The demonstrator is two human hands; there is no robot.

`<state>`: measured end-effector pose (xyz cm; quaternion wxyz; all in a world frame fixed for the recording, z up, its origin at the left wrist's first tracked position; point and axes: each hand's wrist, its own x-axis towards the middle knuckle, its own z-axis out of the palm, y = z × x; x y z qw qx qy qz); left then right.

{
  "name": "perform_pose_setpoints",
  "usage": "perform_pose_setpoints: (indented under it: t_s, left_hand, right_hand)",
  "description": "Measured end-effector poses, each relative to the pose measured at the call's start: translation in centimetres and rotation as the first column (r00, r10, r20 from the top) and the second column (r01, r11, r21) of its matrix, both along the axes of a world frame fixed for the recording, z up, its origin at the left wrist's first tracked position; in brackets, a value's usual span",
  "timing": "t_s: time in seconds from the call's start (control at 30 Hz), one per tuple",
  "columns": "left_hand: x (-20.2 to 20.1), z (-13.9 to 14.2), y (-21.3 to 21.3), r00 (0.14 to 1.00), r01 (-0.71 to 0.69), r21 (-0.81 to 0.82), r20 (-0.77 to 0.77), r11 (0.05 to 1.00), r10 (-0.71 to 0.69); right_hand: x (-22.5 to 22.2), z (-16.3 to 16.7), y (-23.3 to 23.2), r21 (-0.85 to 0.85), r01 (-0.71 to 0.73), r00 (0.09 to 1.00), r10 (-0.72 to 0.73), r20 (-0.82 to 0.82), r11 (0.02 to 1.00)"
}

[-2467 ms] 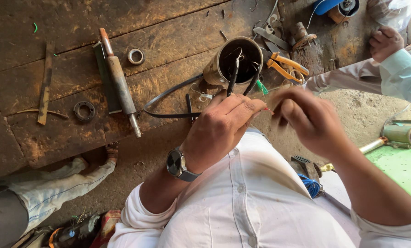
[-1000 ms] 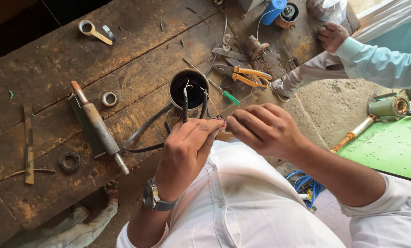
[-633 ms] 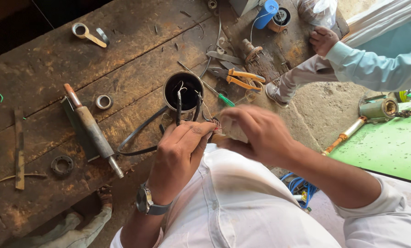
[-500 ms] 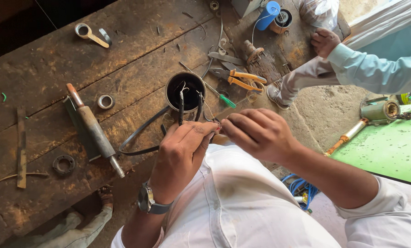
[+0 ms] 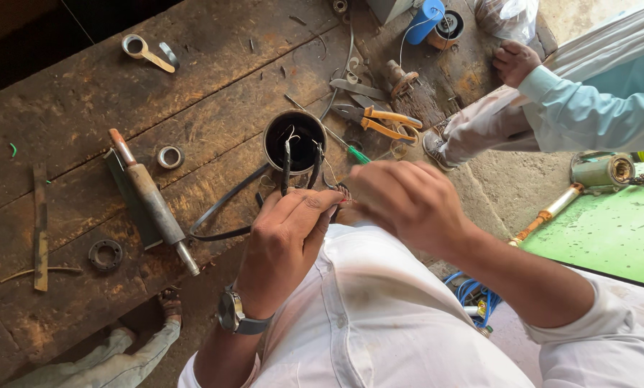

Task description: The person works at a wooden bench rewinding an electric motor armature. They fit a wire coil into a cylindrical motor housing, route and connect red and black lead wires, press a small ring component into place, and handle insulating tape and a sanding strip while adjusting the wound wires by hand.

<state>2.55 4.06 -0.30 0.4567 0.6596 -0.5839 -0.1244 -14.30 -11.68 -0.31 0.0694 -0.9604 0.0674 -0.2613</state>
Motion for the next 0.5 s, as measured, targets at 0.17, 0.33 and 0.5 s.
perform_pose_setpoints:
  t_s: [0.17, 0.33, 0.5]
  left_hand:
    - [0.1, 0.0, 0.0, 1.000, -0.001, -0.008, -0.007, 1.000, 0.001]
    - [0.0, 0.0, -0.1, 1.000, -0.008, -0.015, -0.002, 1.000, 0.008]
    - [0.1, 0.1, 0.0, 1.000, -0.009, -0.004, -0.014, 1.000, 0.009]
  right_hand:
    - [0.1, -0.2, -0.2, -0.190, -0.145, 0.988, 0.134, -0.072, 0.971]
    - [0.3, -1.3, 1.0, 0.523, 0.071, 0.981, 0.035, -0.191, 0.850]
    - [0.0, -0.9, 0.5, 0.951, 0.290, 0.930, 0.201, -0.307, 0.110]
